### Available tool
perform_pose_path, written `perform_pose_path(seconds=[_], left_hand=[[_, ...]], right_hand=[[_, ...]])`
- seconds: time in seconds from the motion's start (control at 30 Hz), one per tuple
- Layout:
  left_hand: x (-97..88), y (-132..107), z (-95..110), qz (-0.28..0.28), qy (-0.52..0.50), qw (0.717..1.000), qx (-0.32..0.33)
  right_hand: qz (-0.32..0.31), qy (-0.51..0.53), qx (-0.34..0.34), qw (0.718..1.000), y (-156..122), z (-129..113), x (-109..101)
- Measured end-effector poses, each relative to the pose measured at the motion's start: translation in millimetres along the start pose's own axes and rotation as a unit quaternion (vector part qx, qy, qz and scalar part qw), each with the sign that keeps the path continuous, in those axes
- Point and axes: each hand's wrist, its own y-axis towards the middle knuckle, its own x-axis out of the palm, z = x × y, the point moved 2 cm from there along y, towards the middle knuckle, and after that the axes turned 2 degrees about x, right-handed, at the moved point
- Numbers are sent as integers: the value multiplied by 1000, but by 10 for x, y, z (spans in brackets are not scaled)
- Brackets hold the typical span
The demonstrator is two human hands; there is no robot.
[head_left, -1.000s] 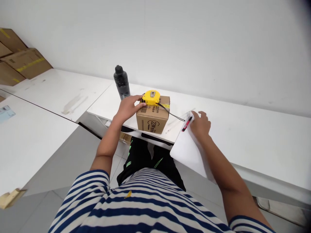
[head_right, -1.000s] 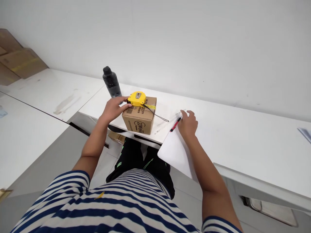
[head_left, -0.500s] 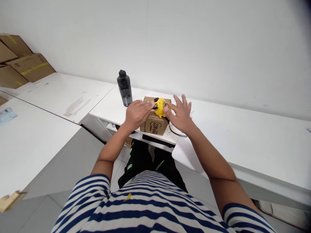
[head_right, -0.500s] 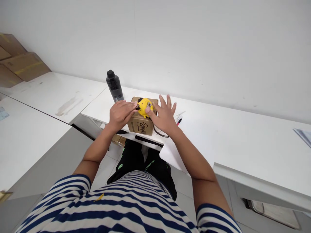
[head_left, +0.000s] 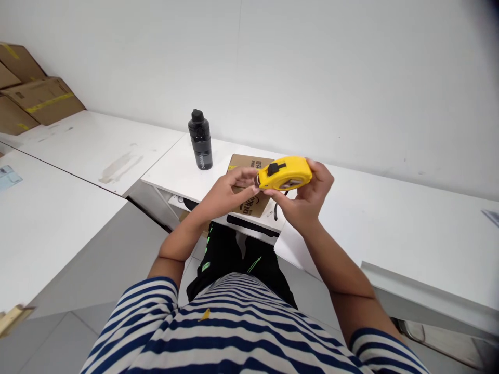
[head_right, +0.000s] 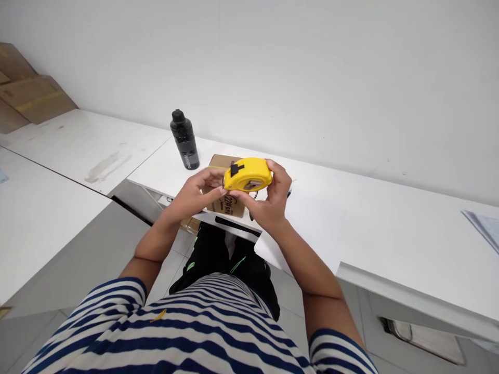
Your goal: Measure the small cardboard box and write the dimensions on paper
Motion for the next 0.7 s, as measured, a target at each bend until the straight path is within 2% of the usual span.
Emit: perform_pose_path(seconds=[0.07, 0.1, 0.17, 0.27, 0.33, 0.43, 0.53, 0.6, 0.7], left_hand=[[-24, -2, 114, -111, -95, 988, -46], [-34, -3, 156, -143, -129, 979, -64], [-39, 1, 193, -153, -166, 969, -99], [-37, 30, 114, -113, -197, 963, -143], [-110, 76, -18, -75, -222, 959, -160], [-405, 172, -289, 12, -230, 957, -177], [-746, 230, -570, 86, -235, 942, -222], [-870, 227, -732, 109, -227, 930, -268], [-842, 202, -899, 85, -191, 923, -324]], right_hand=[[-16, -32, -34, 999, 2, -15, -28], [-26, -50, -41, 998, -4, -24, -42], [-45, -89, -47, 994, -30, -49, -74], [-71, -133, -47, 988, -62, -61, -151], [-79, -136, -40, 987, -46, -19, -236], [-59, -106, 5, 993, 35, 142, -430], [-49, -40, 92, 994, 103, 393, -651], [-62, 5, 142, 988, 105, 573, -762], [-76, 43, 190, 978, 54, 801, -805]])
